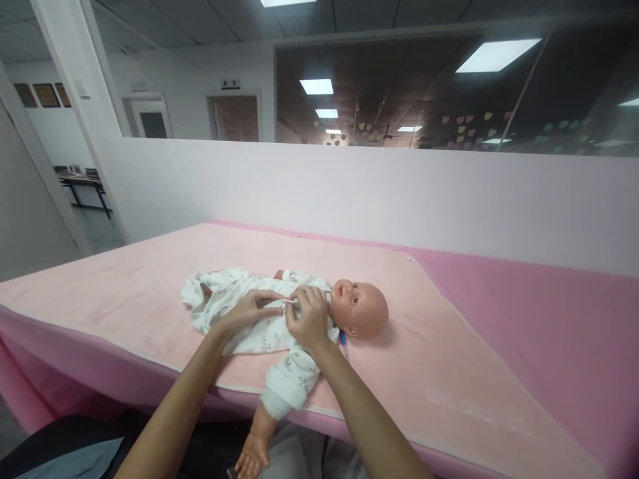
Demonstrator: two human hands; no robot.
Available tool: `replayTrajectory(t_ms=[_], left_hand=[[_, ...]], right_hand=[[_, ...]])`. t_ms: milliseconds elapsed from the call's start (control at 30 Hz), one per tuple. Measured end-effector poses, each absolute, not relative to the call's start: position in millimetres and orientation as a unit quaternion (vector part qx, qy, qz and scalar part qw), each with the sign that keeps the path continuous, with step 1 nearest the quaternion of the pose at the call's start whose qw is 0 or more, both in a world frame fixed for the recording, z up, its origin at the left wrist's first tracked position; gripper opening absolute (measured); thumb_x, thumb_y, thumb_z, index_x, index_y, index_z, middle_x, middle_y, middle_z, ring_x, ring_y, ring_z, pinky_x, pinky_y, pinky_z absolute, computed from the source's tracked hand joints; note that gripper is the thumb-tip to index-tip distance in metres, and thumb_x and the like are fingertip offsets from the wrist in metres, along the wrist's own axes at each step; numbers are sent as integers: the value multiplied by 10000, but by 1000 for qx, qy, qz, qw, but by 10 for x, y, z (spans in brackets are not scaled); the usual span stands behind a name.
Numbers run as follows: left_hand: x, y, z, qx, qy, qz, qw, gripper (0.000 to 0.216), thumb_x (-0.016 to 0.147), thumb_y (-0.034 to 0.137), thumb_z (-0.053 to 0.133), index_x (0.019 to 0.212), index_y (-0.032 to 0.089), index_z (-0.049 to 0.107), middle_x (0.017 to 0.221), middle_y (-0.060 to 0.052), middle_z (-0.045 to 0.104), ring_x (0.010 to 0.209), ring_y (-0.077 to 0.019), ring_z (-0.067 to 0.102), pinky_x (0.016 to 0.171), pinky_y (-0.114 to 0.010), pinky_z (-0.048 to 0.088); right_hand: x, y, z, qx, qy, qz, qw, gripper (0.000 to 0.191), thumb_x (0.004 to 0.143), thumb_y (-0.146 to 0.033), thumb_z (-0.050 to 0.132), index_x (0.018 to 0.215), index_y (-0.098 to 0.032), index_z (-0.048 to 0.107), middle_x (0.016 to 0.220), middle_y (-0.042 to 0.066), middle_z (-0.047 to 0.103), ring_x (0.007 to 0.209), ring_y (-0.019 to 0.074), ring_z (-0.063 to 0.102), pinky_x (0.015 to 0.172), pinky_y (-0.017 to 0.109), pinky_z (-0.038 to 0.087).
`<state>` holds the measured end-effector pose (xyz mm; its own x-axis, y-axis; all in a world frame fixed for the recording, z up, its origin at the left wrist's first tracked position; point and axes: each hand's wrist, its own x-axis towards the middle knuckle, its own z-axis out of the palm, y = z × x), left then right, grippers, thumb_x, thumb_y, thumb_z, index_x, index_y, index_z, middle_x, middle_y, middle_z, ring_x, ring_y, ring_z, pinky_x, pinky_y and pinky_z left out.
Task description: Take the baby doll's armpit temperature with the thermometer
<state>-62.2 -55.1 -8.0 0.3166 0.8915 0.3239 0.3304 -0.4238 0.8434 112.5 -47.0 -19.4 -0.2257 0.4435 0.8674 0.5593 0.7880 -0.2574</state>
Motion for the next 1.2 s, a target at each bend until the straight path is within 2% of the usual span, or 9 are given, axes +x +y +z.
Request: replayTrajectory(t_ms=[433,833,1033,1200], left_hand=[[-602,-610,-51,719,431,418,350,332,731,359,633,1020,204,679,1092,-57,650,1026,-251,565,921,-363,438],[-578,-600,-59,703,427,434,368,271,705,344,663,917,178,698,961,-55,688,912,-221,608,836,-312,472],[-537,-588,-55,715,438,430,335,257,712,372,645,860,166,686,888,-54,683,857,-211,605,784,-307,479],[-492,-633,-27,723,452,452,263,257,717,394,637,801,153,658,800,-43,658,785,-186,593,731,-284,472]], right_hand=[[1130,-493,-196,-293,-784,-73,543,60,706,-141,478,711,-199,463,714,14,550,725,166,469,724,321,340],[1128,-497,-200,-273,-789,-104,541,57,719,-145,466,698,-196,453,671,9,522,696,160,449,703,315,331],[1134,-505,-200,-280,-787,-97,542,68,738,-143,469,697,-197,462,676,10,530,703,162,452,707,311,331],[1136,-500,-196,-282,-785,-93,543,71,755,-151,472,703,-199,471,685,14,539,694,167,460,706,320,330]])
